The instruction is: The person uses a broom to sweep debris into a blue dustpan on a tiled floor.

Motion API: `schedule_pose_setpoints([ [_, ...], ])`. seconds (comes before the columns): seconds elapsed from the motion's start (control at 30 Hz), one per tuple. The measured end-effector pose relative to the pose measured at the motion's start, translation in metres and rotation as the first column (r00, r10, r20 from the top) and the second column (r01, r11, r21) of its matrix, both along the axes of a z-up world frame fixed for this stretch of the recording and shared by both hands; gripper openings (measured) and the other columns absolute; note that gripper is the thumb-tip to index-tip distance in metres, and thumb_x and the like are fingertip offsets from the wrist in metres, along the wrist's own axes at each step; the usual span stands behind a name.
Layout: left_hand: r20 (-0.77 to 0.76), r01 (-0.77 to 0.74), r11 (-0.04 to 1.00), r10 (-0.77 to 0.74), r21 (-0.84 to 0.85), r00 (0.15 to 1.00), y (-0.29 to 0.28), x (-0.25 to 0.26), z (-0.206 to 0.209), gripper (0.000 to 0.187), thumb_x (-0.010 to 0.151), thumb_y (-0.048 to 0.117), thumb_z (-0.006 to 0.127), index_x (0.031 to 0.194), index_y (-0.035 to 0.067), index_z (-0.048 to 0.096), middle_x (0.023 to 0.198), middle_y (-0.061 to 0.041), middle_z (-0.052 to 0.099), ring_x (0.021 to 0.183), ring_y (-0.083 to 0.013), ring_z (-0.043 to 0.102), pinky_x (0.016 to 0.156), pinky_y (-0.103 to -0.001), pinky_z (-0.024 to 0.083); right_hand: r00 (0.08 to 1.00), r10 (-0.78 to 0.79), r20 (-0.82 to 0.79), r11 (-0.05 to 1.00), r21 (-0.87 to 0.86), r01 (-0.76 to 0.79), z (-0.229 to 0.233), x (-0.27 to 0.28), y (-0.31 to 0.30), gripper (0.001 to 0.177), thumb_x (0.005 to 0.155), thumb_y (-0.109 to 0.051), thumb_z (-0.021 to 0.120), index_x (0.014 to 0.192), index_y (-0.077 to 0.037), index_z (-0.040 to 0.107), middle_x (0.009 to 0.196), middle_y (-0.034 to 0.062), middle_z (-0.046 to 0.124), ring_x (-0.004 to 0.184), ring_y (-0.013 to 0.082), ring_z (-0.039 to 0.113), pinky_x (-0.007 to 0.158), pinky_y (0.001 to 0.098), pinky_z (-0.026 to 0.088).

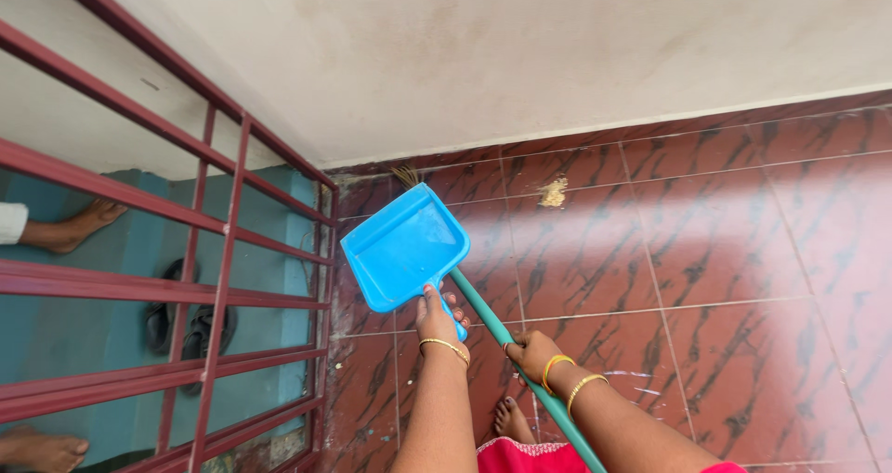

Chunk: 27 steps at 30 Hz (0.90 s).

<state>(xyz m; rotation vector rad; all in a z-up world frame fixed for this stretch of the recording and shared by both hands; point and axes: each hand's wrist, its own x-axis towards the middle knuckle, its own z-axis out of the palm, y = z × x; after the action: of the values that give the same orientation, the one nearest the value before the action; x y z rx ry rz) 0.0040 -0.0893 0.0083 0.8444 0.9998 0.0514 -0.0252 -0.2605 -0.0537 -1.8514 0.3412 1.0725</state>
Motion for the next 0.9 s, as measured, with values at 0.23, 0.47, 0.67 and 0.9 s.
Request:
schedule_pose_setpoints([
  [0.23,0.047,0.049,0.998,-0.048,-0.032,0.998,-0.063,-0.001,0.009,0.038,0.105,0.041,0.045,0.126,0.012,0.057,0.081,0.000,0.052,0.056,-0.0105,0.042,0.049,-0.029,0.037,0.989,0.107,0.100,0.992,0.049,-0.113,-0.013,-0.045,-0.036,0.048,0.092,-0.027,0.064,0.137,-0.011,0.060,0.076,0.0137,0.072,0.059,0.0216,0.069,0.059,0.0373,0.057],
  [0.47,0.032,-0.008,0.999,0.007,0.034,0.999,-0.054,-0.015,0.013,0.038,0.106,0.040,0.044,0.128,0.011,0.056,0.082,0.000,0.052,0.056,-0.0100,0.041,0.049,-0.028,0.036,0.828,0.430,0.361,0.900,-0.104,-0.423,-0.033,-0.025,-0.004,0.035,0.095,-0.027,0.065,0.121,-0.005,0.071,0.095,0.0222,0.075,0.076,0.0325,0.072,0.074,0.0426,0.058],
  [0.67,0.005,-0.045,0.997,0.045,0.060,0.999,-0.042,-0.024,0.006,0.039,0.107,0.040,0.044,0.128,0.009,0.055,0.082,-0.001,0.050,0.056,-0.0097,0.041,0.049,-0.029,0.035,0.989,0.145,0.014,0.989,-0.037,-0.144,-0.030,-0.013,-0.044,0.043,0.096,-0.029,0.065,0.135,-0.010,0.066,0.081,0.0101,0.073,0.056,0.0179,0.068,0.054,0.0351,0.059],
  [0.9,-0.011,-0.031,0.998,0.032,0.059,0.999,-0.070,-0.017,0.010,0.037,0.106,0.040,0.044,0.127,0.013,0.056,0.082,0.000,0.051,0.055,-0.0098,0.041,0.049,-0.029,0.036,0.998,-0.049,-0.031,0.993,-0.112,0.046,-0.003,-0.023,-0.120,0.052,0.098,-0.027,0.060,0.149,-0.015,0.054,0.075,0.0115,0.068,0.050,0.0190,0.061,0.052,0.0361,0.056],
])
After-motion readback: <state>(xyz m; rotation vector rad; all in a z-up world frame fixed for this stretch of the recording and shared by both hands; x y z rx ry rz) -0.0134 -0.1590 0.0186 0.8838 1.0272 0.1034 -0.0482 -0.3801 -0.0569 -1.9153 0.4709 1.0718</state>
